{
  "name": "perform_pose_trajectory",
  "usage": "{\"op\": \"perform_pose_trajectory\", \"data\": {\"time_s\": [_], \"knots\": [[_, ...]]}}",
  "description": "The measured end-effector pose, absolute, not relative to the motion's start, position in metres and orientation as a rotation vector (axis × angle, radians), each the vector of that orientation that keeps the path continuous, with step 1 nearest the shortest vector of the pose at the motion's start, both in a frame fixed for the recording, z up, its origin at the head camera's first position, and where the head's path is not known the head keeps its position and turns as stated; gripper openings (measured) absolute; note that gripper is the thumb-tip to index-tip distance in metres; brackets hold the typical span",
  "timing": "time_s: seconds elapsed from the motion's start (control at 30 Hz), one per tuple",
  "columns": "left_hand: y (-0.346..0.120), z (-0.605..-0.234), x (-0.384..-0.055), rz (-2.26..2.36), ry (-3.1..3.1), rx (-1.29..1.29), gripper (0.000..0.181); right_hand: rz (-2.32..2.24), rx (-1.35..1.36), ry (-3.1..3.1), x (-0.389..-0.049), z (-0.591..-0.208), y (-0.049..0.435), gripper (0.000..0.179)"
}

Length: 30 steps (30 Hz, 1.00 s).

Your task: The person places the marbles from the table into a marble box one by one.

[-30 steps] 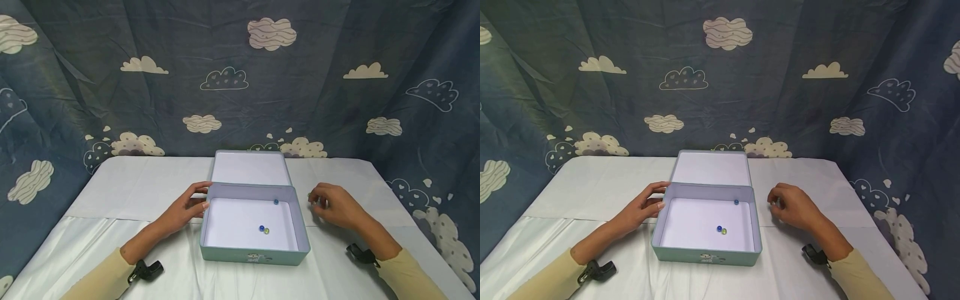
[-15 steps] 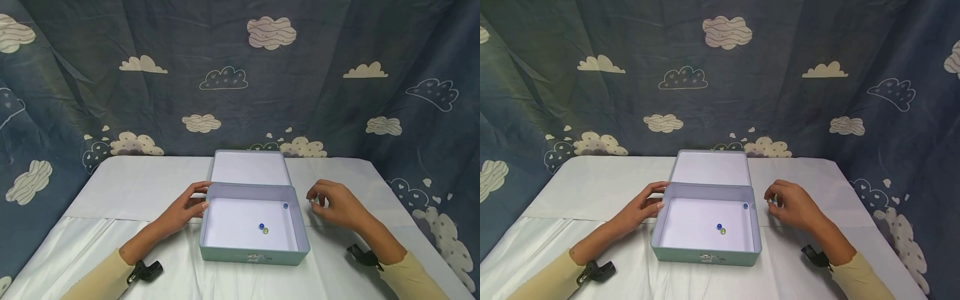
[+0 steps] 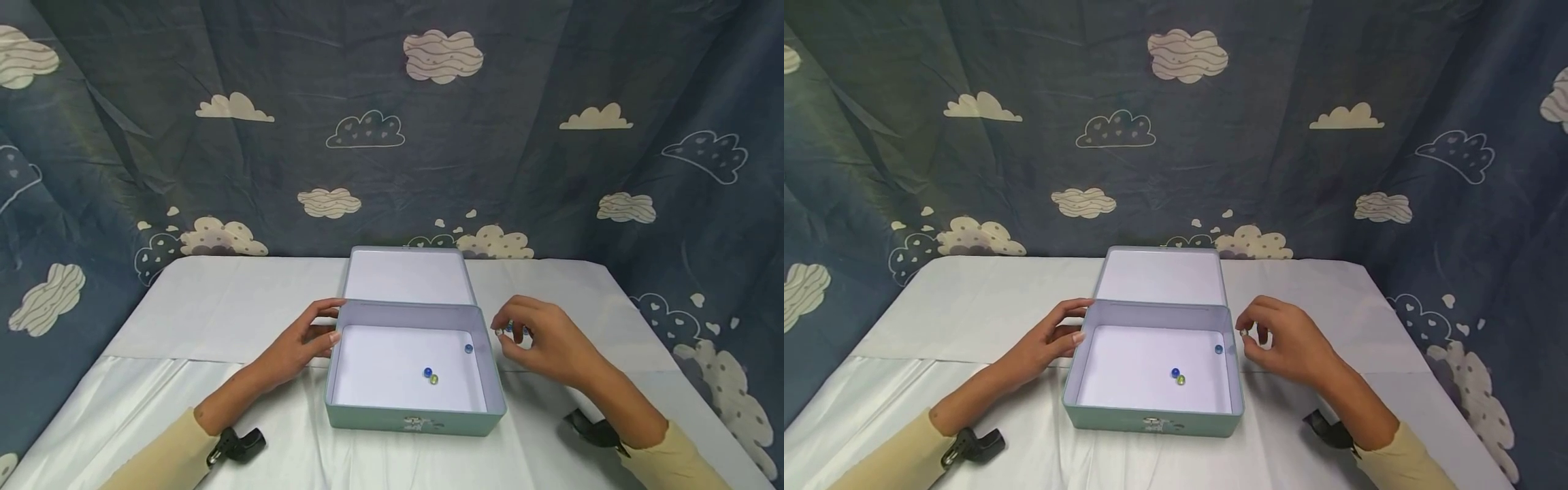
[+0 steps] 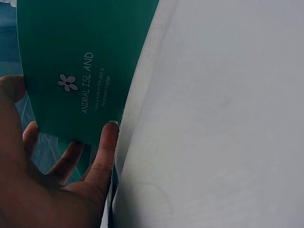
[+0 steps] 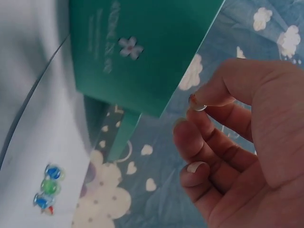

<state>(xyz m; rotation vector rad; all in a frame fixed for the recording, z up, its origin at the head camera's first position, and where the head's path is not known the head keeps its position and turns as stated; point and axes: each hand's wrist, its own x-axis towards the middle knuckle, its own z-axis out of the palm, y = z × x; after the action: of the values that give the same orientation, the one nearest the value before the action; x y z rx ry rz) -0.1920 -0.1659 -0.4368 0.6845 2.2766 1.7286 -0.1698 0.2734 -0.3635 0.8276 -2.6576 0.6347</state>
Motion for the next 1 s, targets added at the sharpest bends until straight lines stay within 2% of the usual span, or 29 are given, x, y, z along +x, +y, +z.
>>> {"op": "perform_pose_trajectory", "data": {"time_s": [0.23, 0.47, 0.67, 1.0], "knots": [[-0.166, -0.436, -0.193, 1.734, 2.28, 0.674, 0.058, 0.655, 0.864, -2.654, -0.159, -0.358, 0.259, 0.029], [-0.166, -0.439, -0.193, 1.724, 2.285, 0.684, 0.057, 0.696, 0.891, -2.611, -0.152, -0.364, 0.246, 0.035], [-0.166, -0.44, -0.193, 1.725, 2.283, 0.683, 0.056, 0.772, 0.908, -2.598, -0.148, -0.371, 0.234, 0.03], [-0.165, -0.439, -0.192, 1.732, 2.277, 0.683, 0.056, 0.818, 0.981, -2.591, -0.142, -0.378, 0.221, 0.037]]}}
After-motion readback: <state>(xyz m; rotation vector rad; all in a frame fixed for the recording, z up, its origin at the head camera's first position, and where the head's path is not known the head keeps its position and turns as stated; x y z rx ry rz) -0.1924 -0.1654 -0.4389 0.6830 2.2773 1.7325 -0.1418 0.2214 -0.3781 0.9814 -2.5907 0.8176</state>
